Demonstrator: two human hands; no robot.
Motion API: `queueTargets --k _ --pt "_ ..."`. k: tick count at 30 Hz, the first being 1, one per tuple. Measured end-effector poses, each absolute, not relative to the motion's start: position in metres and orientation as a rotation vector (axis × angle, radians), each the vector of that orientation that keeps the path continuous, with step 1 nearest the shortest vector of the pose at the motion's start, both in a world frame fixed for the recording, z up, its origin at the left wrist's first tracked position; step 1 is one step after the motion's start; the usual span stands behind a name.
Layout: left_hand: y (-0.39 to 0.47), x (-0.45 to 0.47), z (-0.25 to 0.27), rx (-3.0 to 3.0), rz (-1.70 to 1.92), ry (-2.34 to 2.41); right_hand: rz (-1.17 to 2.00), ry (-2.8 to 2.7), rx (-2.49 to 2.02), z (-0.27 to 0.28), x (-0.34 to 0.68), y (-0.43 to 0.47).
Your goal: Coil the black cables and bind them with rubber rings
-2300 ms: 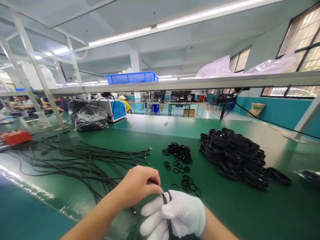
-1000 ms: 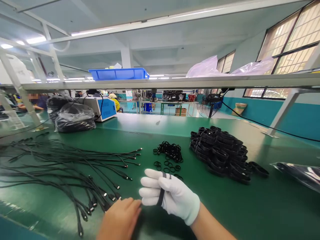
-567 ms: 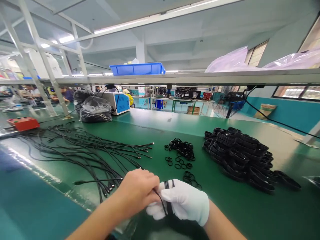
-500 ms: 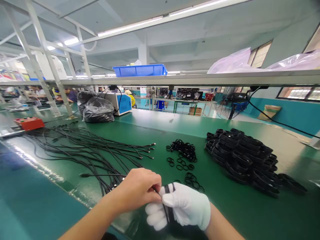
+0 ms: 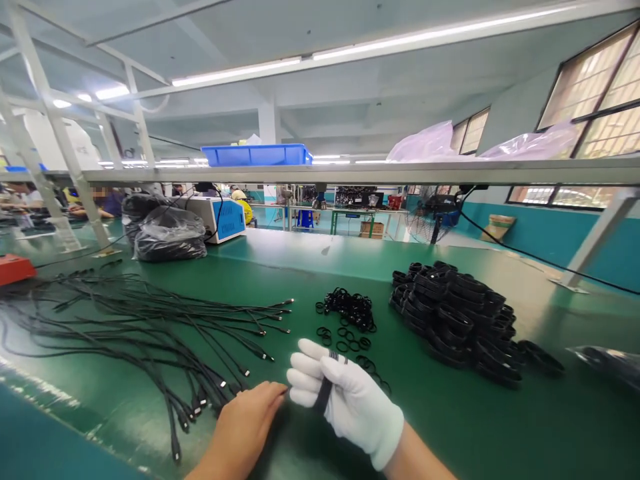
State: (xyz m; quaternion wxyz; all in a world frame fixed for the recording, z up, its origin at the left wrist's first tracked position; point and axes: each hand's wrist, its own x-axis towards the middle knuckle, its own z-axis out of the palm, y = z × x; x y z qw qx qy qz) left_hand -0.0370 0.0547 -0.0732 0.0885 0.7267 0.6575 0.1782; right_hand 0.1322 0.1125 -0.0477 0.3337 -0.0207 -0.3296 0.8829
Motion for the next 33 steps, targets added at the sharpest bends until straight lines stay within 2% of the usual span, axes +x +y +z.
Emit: queueTargets --k 3,6,10,13,18,22,24,29,33 --pt "0.044 -0.017 -0.073 2.242 0.236 2.162 2.238 -0.705 -0.283 -0.057 0.135 0.120" --pt "0.037 0.004 -0.075 2.368 0.121 2.225 2.182 -0.686 -0.487 -0.065 0.135 0.121" --pt "0.037 0.011 -0.074 2.637 0.165 2.040 2.150 -0.768 -0.591 -0.074 0.130 0.118" --pt "0.044 -0.003 -0.055 2.837 0.191 1.807 2.238 -0.904 -0.594 -0.076 0.124 0.111" --pt "0.063 -0.035 -0.010 2.682 0.218 1.550 2.598 -0.961 -0.322 -0.070 0.120 0.094" --pt "0.078 -0.050 -0.008 2.529 0.214 1.400 2.842 -0.939 -0.286 -0.077 0.117 0.088" --pt "0.081 -0.052 -0.014 2.582 0.312 1.346 2.824 -0.964 -0.353 -0.085 0.115 0.089" --pt "0.068 -0.048 -0.027 2.906 0.894 1.476 2.677 -0.946 -0.473 -0.097 0.116 0.097" --pt "0.059 -0.042 -0.029 3.007 0.686 1.331 2.738 -0.936 -0.380 -0.099 0.121 0.100"
